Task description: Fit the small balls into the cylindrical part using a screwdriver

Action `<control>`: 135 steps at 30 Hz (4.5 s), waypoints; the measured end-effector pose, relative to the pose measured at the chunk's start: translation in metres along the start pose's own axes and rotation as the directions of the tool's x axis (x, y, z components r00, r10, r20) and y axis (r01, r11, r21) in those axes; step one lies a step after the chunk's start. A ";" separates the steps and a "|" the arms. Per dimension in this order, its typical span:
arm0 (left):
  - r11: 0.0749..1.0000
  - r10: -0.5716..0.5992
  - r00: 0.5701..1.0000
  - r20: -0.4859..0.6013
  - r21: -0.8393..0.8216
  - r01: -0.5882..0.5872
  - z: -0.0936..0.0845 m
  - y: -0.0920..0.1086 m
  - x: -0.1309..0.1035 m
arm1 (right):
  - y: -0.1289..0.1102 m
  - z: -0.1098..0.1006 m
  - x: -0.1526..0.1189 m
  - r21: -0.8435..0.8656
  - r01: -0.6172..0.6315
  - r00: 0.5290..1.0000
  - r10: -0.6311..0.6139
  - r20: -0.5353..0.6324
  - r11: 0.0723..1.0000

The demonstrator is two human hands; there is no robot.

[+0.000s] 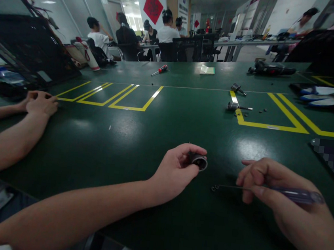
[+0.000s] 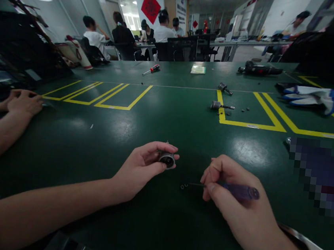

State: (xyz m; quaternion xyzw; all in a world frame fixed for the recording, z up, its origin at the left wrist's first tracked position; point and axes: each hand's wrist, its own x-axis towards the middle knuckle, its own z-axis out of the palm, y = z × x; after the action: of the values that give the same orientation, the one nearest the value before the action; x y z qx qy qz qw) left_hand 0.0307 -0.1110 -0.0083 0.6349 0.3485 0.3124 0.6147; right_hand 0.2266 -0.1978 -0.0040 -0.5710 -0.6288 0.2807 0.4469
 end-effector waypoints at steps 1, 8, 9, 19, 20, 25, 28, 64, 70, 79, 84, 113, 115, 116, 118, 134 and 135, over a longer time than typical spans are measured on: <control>1.000 -0.001 1.000 -0.001 -0.003 0.001 0.000 0.000 0.000 | 0.002 0.000 0.001 0.013 -0.024 1.000 0.023 0.005 1.000; 1.000 -0.004 1.000 0.009 -0.001 0.004 0.000 0.000 0.000 | 0.002 0.000 0.002 -0.001 -0.068 0.996 0.068 0.061 0.998; 1.000 -0.007 1.000 0.004 -0.006 0.007 0.000 0.000 0.000 | 0.001 0.000 0.002 -0.023 -0.058 0.996 0.060 0.065 0.998; 1.000 -0.019 1.000 0.010 -0.021 0.019 0.001 -0.002 0.001 | -0.011 0.003 -0.009 -0.254 0.486 0.853 -0.391 0.346 0.836; 1.000 -0.021 1.000 0.012 -0.019 0.021 0.001 -0.002 0.001 | -0.012 0.004 -0.010 -0.271 0.537 0.826 -0.433 0.361 0.799; 0.999 -0.019 1.000 -0.005 -0.046 0.019 0.001 0.002 0.000 | -0.011 0.009 -0.010 -0.359 0.669 0.744 -0.585 0.324 0.651; 0.998 -0.031 0.999 -0.011 -0.052 0.030 0.002 0.004 -0.001 | -0.005 0.008 -0.010 -0.370 0.696 0.717 -0.628 0.303 0.616; 0.998 -0.048 0.998 -0.039 0.047 0.049 -0.003 0.000 0.005 | 0.007 0.003 -0.001 0.171 -0.107 0.984 0.080 0.159 0.979; 0.998 -0.051 0.998 -0.045 0.038 0.053 -0.003 -0.002 0.007 | -0.001 0.000 0.000 0.091 -0.124 0.981 0.108 0.164 0.988; 0.998 -0.058 0.998 -0.014 0.029 0.059 -0.006 -0.001 0.004 | 0.015 0.002 0.002 0.277 -0.215 0.971 0.174 0.163 0.937; 0.998 -0.061 0.998 -0.005 0.019 0.061 -0.005 -0.001 0.003 | 0.014 0.004 0.002 0.298 -0.217 0.969 0.168 0.180 0.930; 0.994 -0.107 0.994 0.030 0.012 0.107 -0.002 -0.004 0.004 | -0.004 0.006 0.003 -0.097 -0.146 0.942 0.168 0.291 0.985; 0.993 -0.116 0.993 0.028 0.013 0.115 -0.001 -0.003 0.004 | -0.007 0.006 0.004 -0.115 -0.113 0.950 0.141 0.278 0.987; 0.993 -0.118 0.993 0.025 0.017 0.118 -0.001 -0.003 0.004 | -0.008 0.006 0.004 -0.117 -0.100 0.954 0.128 0.270 0.988; 0.993 -0.117 0.993 0.024 0.027 0.117 -0.001 -0.004 0.004 | -0.009 0.007 0.005 -0.115 -0.084 0.962 0.111 0.251 0.990; 0.995 -0.097 0.995 0.035 0.036 0.096 -0.002 -0.009 0.005 | -0.008 0.010 0.003 -0.167 -0.096 0.967 0.131 0.218 0.981; 0.995 -0.097 0.995 0.036 0.037 0.096 -0.001 -0.009 0.005 | -0.009 0.009 0.003 -0.187 -0.058 0.973 0.097 0.209 0.981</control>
State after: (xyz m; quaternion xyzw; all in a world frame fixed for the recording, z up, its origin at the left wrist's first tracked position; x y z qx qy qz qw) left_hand 0.0316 -0.1062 -0.0172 0.6337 0.3724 0.2642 0.6244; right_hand 0.2144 -0.1954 0.0000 -0.5992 -0.6736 0.3008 0.3111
